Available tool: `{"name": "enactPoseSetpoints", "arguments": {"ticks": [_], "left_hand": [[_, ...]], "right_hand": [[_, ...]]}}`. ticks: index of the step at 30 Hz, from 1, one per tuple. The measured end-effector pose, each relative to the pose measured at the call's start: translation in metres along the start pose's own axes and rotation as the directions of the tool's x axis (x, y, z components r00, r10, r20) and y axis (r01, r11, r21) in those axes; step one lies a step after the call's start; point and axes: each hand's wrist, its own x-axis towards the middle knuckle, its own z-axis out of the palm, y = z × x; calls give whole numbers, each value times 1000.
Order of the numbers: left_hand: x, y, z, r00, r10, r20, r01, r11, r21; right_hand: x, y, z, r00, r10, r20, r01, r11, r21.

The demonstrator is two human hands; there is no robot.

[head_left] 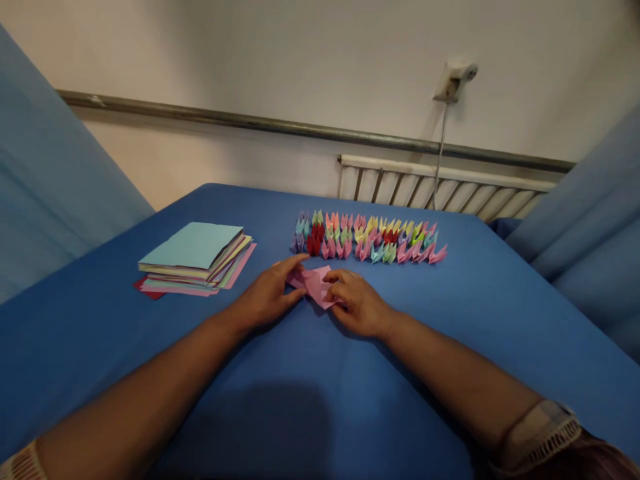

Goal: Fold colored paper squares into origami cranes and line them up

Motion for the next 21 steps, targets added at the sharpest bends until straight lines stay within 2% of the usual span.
{"name": "enactPoseSetpoints", "arguments": {"ticks": [3, 6, 8, 11, 16, 19, 21], "left_hand": [[1, 2, -5, 992, 118, 42, -118, 993, 9], [0, 3, -7, 950, 297, 99, -295, 955, -35], [-2, 5, -8, 923, 355, 148, -349, 935, -61], [-3, 8, -9, 914, 349, 206, -345, 937, -55], [1, -9, -9, 926, 318, 203, -341, 936, 88], [2, -22, -12, 948, 233, 217, -273, 945, 180], [-1, -22, -18, 948, 194, 251, -249, 945, 212]], "right_hand": [[-2, -5, -6, 999, -33, -10, 34, 992, 120], [0, -1, -9, 990, 96, -99, -68, 964, 257], [2, 6, -9, 974, 165, -157, -116, 953, 280], [4, 15, -4, 973, 189, -132, -166, 971, 170], [2, 18, 4, 963, 258, 75, -250, 962, -106], [1, 17, 5, 954, 292, 61, -276, 943, -186], [1, 15, 5, 951, 307, 38, -291, 931, -221]]}}
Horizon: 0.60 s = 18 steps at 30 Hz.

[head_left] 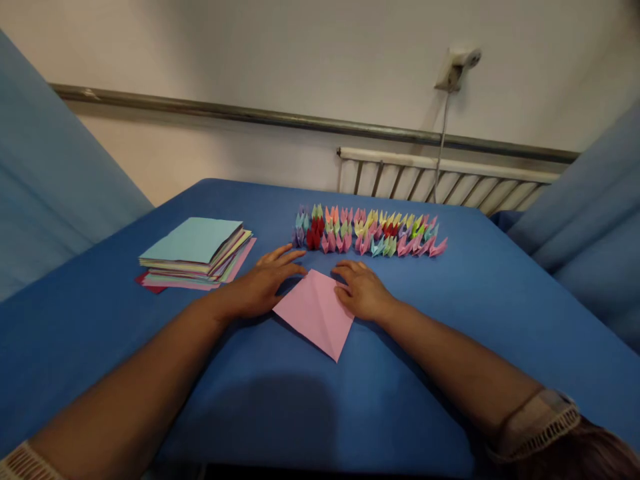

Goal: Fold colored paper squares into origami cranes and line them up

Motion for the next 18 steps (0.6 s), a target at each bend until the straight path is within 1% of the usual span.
{"name": "enactPoseSetpoints", "arguments": {"ticks": [1, 3, 5, 7, 9, 11, 12, 14, 15, 17, 18], "left_hand": [[-3, 4, -3, 1000, -1, 22, 1, 1000, 10], [-7, 18, -10, 998, 42, 43, -43, 999, 25], [-11, 36, -14, 991, 127, 49, -130, 990, 56], [-11, 51, -13, 978, 201, 52, -205, 974, 97], [-9, 58, -8, 971, 237, 35, -240, 960, 145], [-6, 55, -3, 978, 209, 13, -208, 961, 182], [-5, 52, -1, 985, 174, 4, -171, 966, 196], [-3, 43, -1, 995, 98, 12, -99, 972, 215], [-3, 38, -2, 998, 65, 11, -66, 974, 216], [-2, 30, -3, 1000, 24, 19, -27, 982, 187], [-2, 27, -4, 1000, 15, 28, -20, 987, 159]], "right_hand": [[0, -1, -1, 1000, 5, -6, -6, 1000, -13], [-1, -3, -2, 1000, 12, -12, -12, 1000, -27], [-1, -3, -3, 1000, 13, -16, -13, 999, -30], [-1, -3, -2, 1000, 16, -23, -17, 1000, -26], [1, 0, -1, 999, 14, -32, -14, 1000, -4], [2, 3, 0, 997, 2, -71, 2, 998, 57], [3, 4, -1, 994, -12, -110, 24, 994, 110], [3, 5, -4, 979, -51, -197, 101, 962, 254], [3, 5, -6, 972, -79, -222, 152, 931, 332], [1, 4, -12, 967, -159, -201, 235, 860, 452], [0, 4, -14, 966, -203, -163, 257, 842, 475]]}}
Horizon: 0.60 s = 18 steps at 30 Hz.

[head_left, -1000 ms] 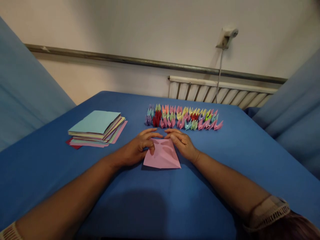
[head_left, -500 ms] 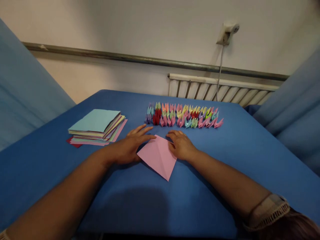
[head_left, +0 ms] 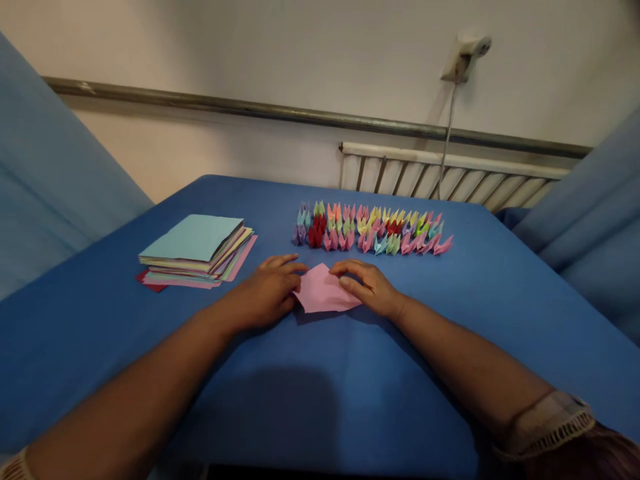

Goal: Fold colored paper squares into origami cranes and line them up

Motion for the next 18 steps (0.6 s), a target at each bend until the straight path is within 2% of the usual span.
{"name": "enactPoseSetpoints", "arguments": {"ticks": [3, 5, 10, 15, 18], "left_hand": [[2, -6, 3, 998, -16, 53, 21, 995, -94], [4, -9, 7, 995, -71, 63, 79, 989, -122], [8, -13, 15, 987, -162, 7, 160, 969, -190], [11, -11, 19, 944, -331, -11, 320, 920, -225], [12, -5, 23, 925, -379, -35, 368, 915, -168]], "right_hand": [[-2, -3, -2, 992, -34, 122, 39, 999, -35], [-3, -2, 0, 990, -13, 137, 31, 991, -128], [-2, 2, 8, 988, 120, 96, -73, 917, -393], [0, -2, 10, 954, 297, 43, -252, 870, -424], [-2, -7, 13, 942, 336, -9, -302, 835, -460]]}}
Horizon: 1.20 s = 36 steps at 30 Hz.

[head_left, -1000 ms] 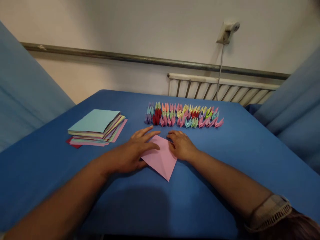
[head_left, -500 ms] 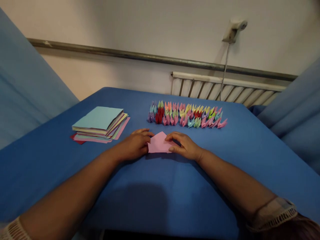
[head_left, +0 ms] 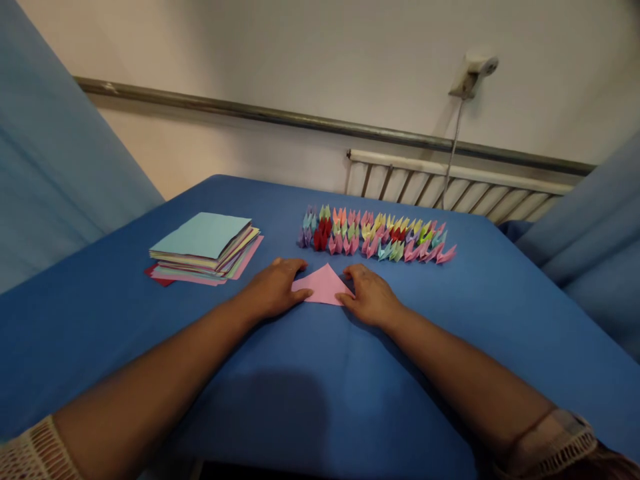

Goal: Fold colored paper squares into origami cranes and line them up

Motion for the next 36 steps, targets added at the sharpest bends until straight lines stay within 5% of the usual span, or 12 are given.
{"name": "enactPoseSetpoints", "arguments": {"ticks": [9, 18, 22, 27, 36], "left_hand": [[-3, 9, -1, 986, -159, 55, 156, 987, 48], [-2, 5, -5, 990, -77, 116, 100, 974, -202], [0, 7, -1, 998, 3, 57, 22, 901, -432], [2, 14, -5, 1000, 18, 9, -9, 821, -571], [3, 11, -1, 999, 33, 32, -6, 780, -626]], "right_hand": [[-3, -2, 6, 999, 13, -29, -14, 1000, -24], [-1, 2, 10, 997, -56, -61, 59, 997, 51], [3, 6, 17, 995, -11, -97, 35, 967, 254], [12, 12, 22, 997, 34, -66, 15, 778, 628], [9, 5, 13, 990, 3, -142, 93, 744, 662]]}}
